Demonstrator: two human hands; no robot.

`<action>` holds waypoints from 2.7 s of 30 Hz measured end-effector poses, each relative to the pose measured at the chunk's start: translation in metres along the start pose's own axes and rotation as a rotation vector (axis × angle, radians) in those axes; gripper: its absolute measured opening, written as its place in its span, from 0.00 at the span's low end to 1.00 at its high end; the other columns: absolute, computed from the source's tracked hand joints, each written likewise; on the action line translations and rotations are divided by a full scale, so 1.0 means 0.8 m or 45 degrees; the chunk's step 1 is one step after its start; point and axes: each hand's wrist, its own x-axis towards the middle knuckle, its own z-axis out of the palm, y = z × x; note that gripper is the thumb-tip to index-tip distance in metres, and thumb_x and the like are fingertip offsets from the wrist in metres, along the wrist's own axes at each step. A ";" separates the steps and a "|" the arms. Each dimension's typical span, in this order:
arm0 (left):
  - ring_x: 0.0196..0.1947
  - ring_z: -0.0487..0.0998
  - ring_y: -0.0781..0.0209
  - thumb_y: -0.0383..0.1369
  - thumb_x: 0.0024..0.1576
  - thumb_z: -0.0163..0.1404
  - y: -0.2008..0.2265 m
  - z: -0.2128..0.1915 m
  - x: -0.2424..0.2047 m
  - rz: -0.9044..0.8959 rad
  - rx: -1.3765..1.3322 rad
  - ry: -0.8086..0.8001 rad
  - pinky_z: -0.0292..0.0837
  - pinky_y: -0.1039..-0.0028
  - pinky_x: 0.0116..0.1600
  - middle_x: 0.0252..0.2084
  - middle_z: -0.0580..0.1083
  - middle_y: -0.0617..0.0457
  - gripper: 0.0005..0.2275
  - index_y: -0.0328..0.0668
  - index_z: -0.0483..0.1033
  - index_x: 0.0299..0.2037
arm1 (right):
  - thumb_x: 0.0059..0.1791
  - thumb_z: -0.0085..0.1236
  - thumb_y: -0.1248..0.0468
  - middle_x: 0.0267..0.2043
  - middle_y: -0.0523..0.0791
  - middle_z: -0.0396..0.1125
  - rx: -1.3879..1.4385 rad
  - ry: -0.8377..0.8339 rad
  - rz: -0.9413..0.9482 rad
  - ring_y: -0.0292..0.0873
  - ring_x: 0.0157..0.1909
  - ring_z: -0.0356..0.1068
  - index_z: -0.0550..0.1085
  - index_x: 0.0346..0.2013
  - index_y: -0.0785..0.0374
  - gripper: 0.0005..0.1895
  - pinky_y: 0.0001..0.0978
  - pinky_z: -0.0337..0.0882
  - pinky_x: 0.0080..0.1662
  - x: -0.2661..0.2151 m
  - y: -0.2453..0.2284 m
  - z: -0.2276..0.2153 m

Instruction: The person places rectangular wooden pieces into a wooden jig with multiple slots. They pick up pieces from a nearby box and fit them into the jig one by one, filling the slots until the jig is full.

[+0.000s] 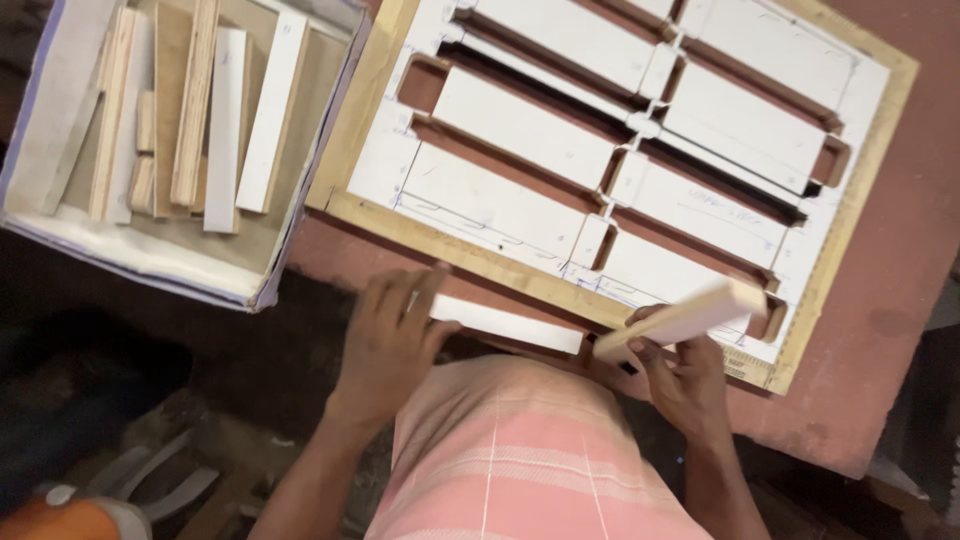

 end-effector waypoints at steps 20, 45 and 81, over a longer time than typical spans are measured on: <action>0.46 0.75 0.48 0.22 0.52 0.49 0.020 0.054 0.088 0.515 -0.057 -0.294 0.67 0.56 0.57 0.45 0.76 0.43 0.19 0.36 0.75 0.55 | 0.39 0.71 0.64 0.45 0.46 0.75 -0.334 -0.089 -0.121 0.42 0.41 0.80 0.81 0.46 0.59 0.21 0.31 0.80 0.35 0.018 -0.059 -0.008; 0.48 0.73 0.48 0.23 0.53 0.48 0.027 0.082 0.112 0.546 -0.048 -0.314 0.64 0.54 0.62 0.47 0.74 0.43 0.17 0.30 0.75 0.53 | 0.41 0.71 0.62 0.42 0.48 0.73 -0.540 0.089 -0.303 0.42 0.42 0.73 0.80 0.47 0.62 0.21 0.28 0.79 0.35 0.027 -0.021 0.021; 0.51 0.73 0.49 0.26 0.55 0.51 0.036 0.087 0.088 0.426 -0.049 -0.305 0.62 0.52 0.62 0.49 0.75 0.47 0.18 0.36 0.75 0.57 | 0.38 0.71 0.67 0.43 0.46 0.73 -0.557 0.137 -0.540 0.49 0.46 0.70 0.79 0.47 0.62 0.23 0.41 0.73 0.47 0.023 -0.033 0.023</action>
